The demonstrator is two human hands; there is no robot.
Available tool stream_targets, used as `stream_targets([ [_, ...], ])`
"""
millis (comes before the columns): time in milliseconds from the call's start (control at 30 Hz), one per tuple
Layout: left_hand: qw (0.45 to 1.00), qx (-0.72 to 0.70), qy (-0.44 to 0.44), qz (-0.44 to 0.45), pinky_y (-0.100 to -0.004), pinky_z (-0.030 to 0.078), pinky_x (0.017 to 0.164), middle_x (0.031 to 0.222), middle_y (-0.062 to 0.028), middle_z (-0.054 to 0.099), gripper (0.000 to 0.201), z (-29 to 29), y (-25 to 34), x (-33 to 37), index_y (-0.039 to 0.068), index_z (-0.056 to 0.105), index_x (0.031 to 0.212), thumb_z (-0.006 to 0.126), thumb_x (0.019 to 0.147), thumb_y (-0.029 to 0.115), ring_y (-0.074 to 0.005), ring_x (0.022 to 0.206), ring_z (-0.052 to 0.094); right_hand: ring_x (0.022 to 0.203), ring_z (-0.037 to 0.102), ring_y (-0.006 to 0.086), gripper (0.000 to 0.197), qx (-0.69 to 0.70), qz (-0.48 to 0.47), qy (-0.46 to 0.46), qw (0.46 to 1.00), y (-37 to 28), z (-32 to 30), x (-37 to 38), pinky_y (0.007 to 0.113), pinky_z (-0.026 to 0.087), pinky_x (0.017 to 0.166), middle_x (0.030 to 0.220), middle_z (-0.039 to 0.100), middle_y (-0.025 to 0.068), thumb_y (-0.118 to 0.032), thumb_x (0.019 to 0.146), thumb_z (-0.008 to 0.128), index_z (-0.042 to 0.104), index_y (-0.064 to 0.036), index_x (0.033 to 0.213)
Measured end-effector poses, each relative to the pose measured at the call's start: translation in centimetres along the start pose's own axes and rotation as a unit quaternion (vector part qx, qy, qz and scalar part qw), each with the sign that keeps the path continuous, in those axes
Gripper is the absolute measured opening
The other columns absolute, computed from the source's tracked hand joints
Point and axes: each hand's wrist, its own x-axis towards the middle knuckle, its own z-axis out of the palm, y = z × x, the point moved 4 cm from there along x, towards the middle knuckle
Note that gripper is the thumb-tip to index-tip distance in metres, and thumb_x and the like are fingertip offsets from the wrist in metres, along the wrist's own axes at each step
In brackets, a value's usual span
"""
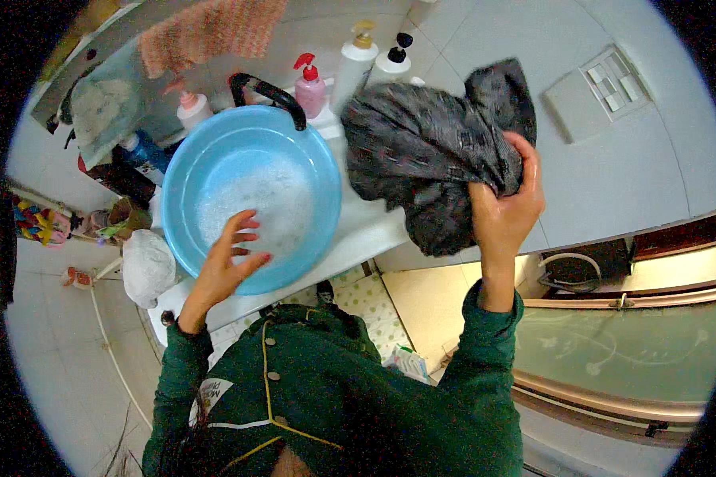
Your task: Washing a white and black garment by hand in a basin.
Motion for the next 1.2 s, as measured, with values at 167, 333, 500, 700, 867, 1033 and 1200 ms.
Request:
stream_targets([
  [167,0.880,-0.468,-0.040,0.066,-0.0478,0.042,0.089,0.133,-0.0100,0.032,0.075,0.1,3.1,1.7,0.012,0.022,0.134,0.067,0.074,0.015,-0.0299,0.119,0.038,0.091,0.051,0.0213,0.051,0.178,-0.073,-0.032,0.981,-6.7,5.4,-2.3,0.030,0.039,0.086,0.092,0.051,0.0077,0.000,0.049,0.061,0.050,-0.0043,0.100],
  [333,0.766,-0.637,0.089,0.006,-0.0396,0.042,0.090,0.123,-0.0103,0.044,0.061,-5.5,-3.0,3.6,0.007,0.030,0.130,0.059,0.076,0.006,-0.0275,0.109,0.047,0.081,0.053,0.0301,0.047,0.188,-0.106,-0.264,0.940,-5.7,15.9,-9.9,0.035,0.044,0.070,0.086,0.051,0.0111,-0.005,0.054,0.073,0.049,-0.0065,0.095],
  [500,0.991,-0.058,0.120,-0.018,-0.0402,0.036,0.094,0.123,-0.0181,0.042,0.082,-7.5,-9.4,3.1,0.013,0.026,0.133,0.069,0.064,0.008,-0.0346,0.113,0.043,0.095,0.049,0.0340,0.058,0.077,-0.151,-0.481,0.860,-3.0,21.2,-15.0,0.041,0.042,0.078,0.101,0.050,0.0137,-0.036,0.061,0.074,0.050,-0.0112,0.108],
  [700,0.932,0.359,-0.023,-0.036,-0.0607,0.014,0.098,0.142,-0.0186,0.009,0.107,-2.0,-9.3,4.0,0.030,0.016,0.138,0.078,0.052,0.041,-0.0467,0.127,0.009,0.122,0.015,0.0530,0.095,-0.056,-0.152,-0.494,0.854,-3.4,27.3,-17.4,0.068,0.026,0.086,0.142,0.010,0.0153,-0.051,0.055,0.073,0.024,-0.0328,0.134],
  [867,0.888,0.455,-0.032,-0.062,-0.0609,0.015,0.097,0.139,-0.0207,0.017,0.113,1.2,-14.5,6.1,0.024,0.006,0.139,0.074,0.054,0.051,-0.0480,0.125,0.016,0.117,0.014,0.0605,0.101,-0.103,-0.085,-0.595,0.793,-1.1,32.0,-19.9,0.069,0.028,0.084,0.143,0.000,0.0193,-0.054,0.057,0.072,0.014,-0.0342,0.137],
  [1033,0.846,0.527,-0.020,-0.076,-0.0579,0.024,0.092,0.134,-0.0191,0.028,0.103,2.1,-15.2,8.6,0.019,0.013,0.138,0.069,0.060,0.054,-0.0453,0.119,0.028,0.113,0.025,0.0586,0.099,-0.121,-0.122,-0.547,0.819,-0.2,34.6,-19.3,0.063,0.038,0.081,0.141,0.006,0.0218,-0.052,0.058,0.071,0.014,-0.0332,0.137],
  [1200,0.819,0.572,0.040,0.011,-0.0453,0.044,0.072,0.109,-0.0179,0.051,0.043,1.4,-17.1,10.0,0.008,0.042,0.123,0.044,0.082,0.018,-0.0358,0.094,0.051,0.106,0.040,0.0482,0.088,-0.125,-0.130,-0.511,0.841,-0.7,35.6,-18.4,0.053,0.045,0.074,0.129,0.032,0.0221,-0.049,0.061,0.070,0.024,-0.0281,0.134],
])
